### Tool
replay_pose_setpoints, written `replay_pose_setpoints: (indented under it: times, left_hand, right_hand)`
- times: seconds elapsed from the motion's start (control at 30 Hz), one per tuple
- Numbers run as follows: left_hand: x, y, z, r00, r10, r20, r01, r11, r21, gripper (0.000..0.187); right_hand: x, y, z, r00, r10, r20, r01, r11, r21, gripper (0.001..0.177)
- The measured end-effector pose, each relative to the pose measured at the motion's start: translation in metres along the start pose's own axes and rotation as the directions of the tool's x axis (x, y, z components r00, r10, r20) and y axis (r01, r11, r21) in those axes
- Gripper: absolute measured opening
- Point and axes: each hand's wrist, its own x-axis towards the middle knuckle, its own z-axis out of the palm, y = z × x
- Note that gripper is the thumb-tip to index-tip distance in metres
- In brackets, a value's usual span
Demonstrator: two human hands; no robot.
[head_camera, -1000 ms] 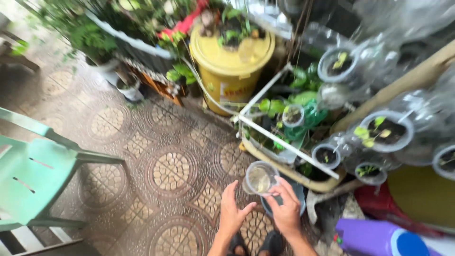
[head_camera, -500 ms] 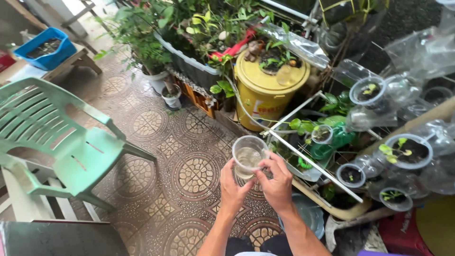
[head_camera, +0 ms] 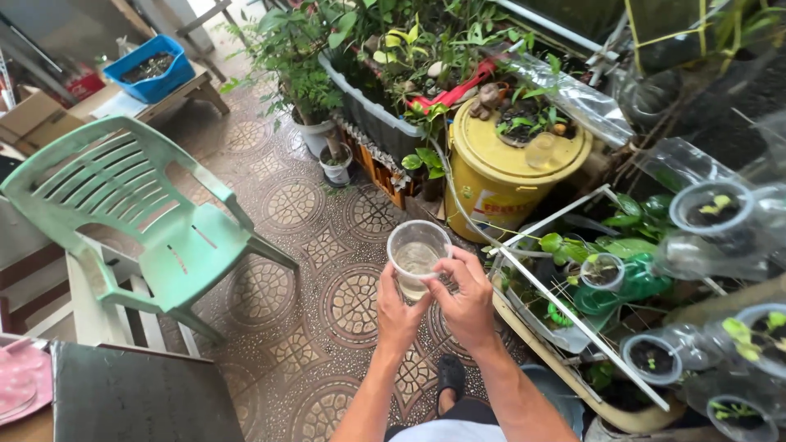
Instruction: Watering various indoor or balcony plants using a plastic cup to scoop water and pour it into planters.
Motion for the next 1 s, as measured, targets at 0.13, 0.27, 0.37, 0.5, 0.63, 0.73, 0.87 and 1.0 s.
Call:
replay_pose_setpoints:
  times: [0.13, 0.27, 0.37, 0.5, 0.63, 0.73, 0.87, 1.0]
  left_hand:
    - [0.035, -0.01, 0.011, 0.996, 0.068, -0.051, -0.062, 0.993, 0.102, 0.081]
    - [0.067, -0.002, 0.022, 0.999, 0.017, -0.03, -0.016, 0.998, 0.053, 0.081]
    - [0.084, -0.013, 0.033, 0.999, -0.022, -0.047, 0.025, 0.998, 0.057, 0.075]
    - [0.105, -0.018, 0.038, 0.999, -0.023, -0.045, 0.026, 0.998, 0.056, 0.078]
    - [0.121, -0.034, 0.039, 0.998, -0.043, -0.054, 0.043, 0.999, 0.007, 0.078]
    - [0.137, -0.053, 0.036, 0.998, -0.056, -0.031, 0.056, 0.998, -0.019, 0.076]
    - [0.165, -0.068, 0.018, 0.998, -0.062, 0.021, 0.063, 0.994, -0.087, 0.077]
    - [0.201, -0.082, -0.004, 0.996, -0.049, 0.077, 0.056, 0.994, -0.097, 0.074]
  right_hand:
    - [0.035, 0.015, 0.008, 1.0, -0.019, 0.021, 0.018, 0.999, 0.029, 0.027]
    - [0.063, 0.032, 0.012, 0.996, -0.014, 0.083, 0.009, 0.998, 0.056, 0.024]
    - [0.082, 0.035, 0.014, 0.991, -0.1, 0.085, 0.098, 0.995, 0.025, 0.025]
    - [0.099, 0.046, 0.022, 0.99, -0.075, 0.116, 0.072, 0.997, 0.03, 0.025]
    - [0.11, 0.056, 0.035, 0.987, -0.095, 0.127, 0.102, 0.994, -0.044, 0.027]
    - [0.117, 0.062, 0.049, 0.986, -0.089, 0.139, 0.096, 0.994, -0.048, 0.029]
    - [0.127, 0.063, 0.079, 0.982, -0.149, 0.118, 0.161, 0.982, -0.101, 0.045]
    - [0.139, 0.077, 0.115, 0.989, 0.057, 0.133, -0.049, 0.997, -0.063, 0.065]
